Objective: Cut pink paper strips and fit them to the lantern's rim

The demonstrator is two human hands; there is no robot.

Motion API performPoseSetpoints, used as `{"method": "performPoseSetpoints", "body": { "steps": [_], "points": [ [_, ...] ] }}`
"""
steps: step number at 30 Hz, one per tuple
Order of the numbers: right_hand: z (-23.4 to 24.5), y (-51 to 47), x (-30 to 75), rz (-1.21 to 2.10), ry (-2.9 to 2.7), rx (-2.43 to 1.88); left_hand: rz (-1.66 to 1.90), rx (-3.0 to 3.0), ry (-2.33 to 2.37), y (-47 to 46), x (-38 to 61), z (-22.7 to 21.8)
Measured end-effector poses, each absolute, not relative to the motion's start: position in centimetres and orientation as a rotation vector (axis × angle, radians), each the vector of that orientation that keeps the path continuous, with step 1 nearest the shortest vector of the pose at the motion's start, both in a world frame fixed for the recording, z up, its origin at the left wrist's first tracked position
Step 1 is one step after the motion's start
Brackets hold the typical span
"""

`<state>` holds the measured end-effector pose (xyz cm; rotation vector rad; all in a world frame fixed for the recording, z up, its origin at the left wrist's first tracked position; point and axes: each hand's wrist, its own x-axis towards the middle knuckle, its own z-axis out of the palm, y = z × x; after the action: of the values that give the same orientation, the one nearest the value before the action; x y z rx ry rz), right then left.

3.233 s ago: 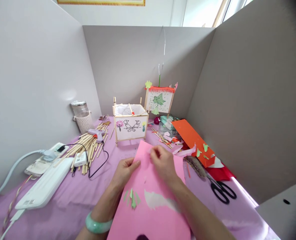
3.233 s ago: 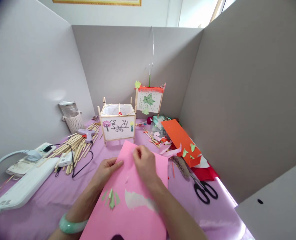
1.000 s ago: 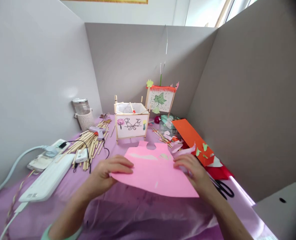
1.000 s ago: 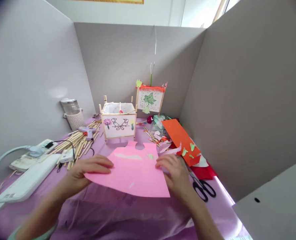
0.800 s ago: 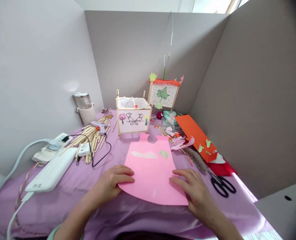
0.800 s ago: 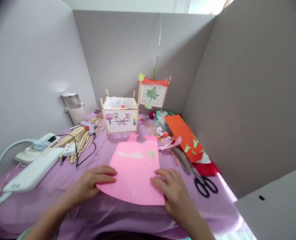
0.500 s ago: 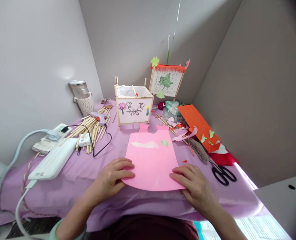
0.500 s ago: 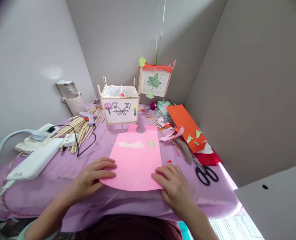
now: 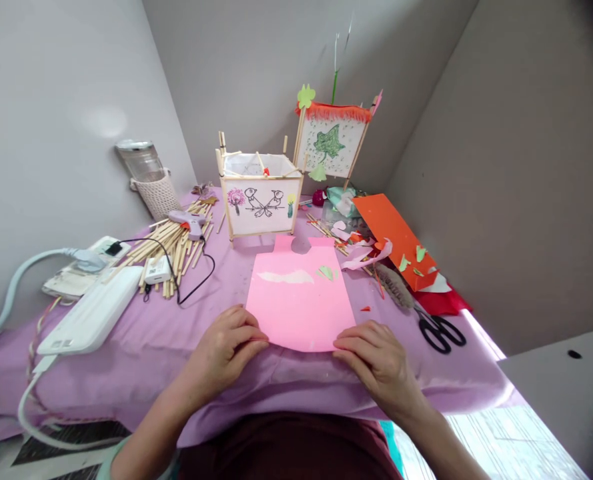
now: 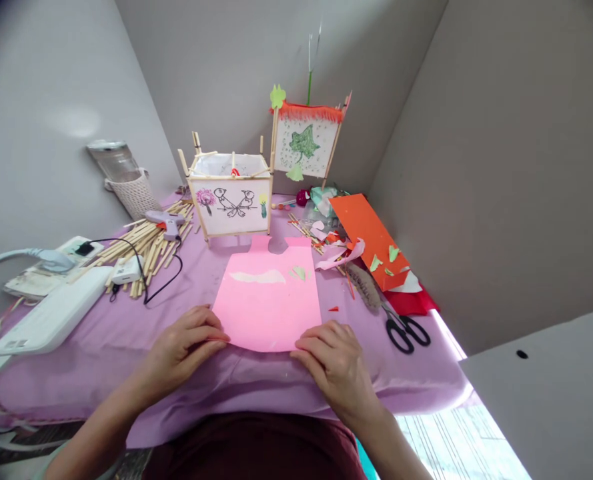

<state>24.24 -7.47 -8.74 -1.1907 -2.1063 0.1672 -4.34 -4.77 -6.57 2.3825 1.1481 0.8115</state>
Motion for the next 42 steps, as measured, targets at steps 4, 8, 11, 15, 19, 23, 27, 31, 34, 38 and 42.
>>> {"method": "performPoseSetpoints", "body": {
  "steps": [4,8,11,15,19,23,27,31,34,38,42],
  "points": [
    [-8.2,-6.9,23.5,0.359,-1.982,-1.376,0.723,2.185,1.364,-4.7,-3.5,-5.8],
    [-7.9,-6.4,23.0,0.391,-1.937,-1.519,0.661,2.086,1.556,-4.4,-2.8,-5.3],
    [-7.9,-6.2,22.8,0.337,-1.933,-1.597,0.634,2.097,1.621,-4.0,-2.5,-5.2],
    [-8.0,-5.9,22.7,0.249,-1.956,-1.677,0.591,2.147,1.659,-3.5,-2.4,-5.2],
    [-7.8,-5.6,22.5,0.174,-1.990,-1.715,0.534,2.218,1.695,-3.2,-2.2,-5.2],
    [-7.6,-5.5,22.4,0.182,-2.008,-1.766,0.506,2.233,1.713,-3.0,-2.2,-5.1],
    [-7.8,-5.7,22.3,0.178,-2.010,-1.768,0.461,2.215,1.763,-3.1,-2.2,-5.0],
    [-8.4,-5.8,22.3,0.101,-2.002,-1.748,0.447,2.252,1.844,-3.4,-2.2,-5.3],
    [-8.9,-5.5,22.5,-0.002,-1.978,-1.737,0.442,2.294,1.909,-3.6,-2.2,-5.9],
    [-9.2,-5.1,22.8,-0.057,-2.000,-1.734,0.581,2.331,1.967,-4.1,-2.5,-6.5],
    [-9.2,-5.1,22.9,-0.074,-2.019,-1.690,1.059,2.480,1.996,-5.6,-1.3,-6.4]
  ]
}}
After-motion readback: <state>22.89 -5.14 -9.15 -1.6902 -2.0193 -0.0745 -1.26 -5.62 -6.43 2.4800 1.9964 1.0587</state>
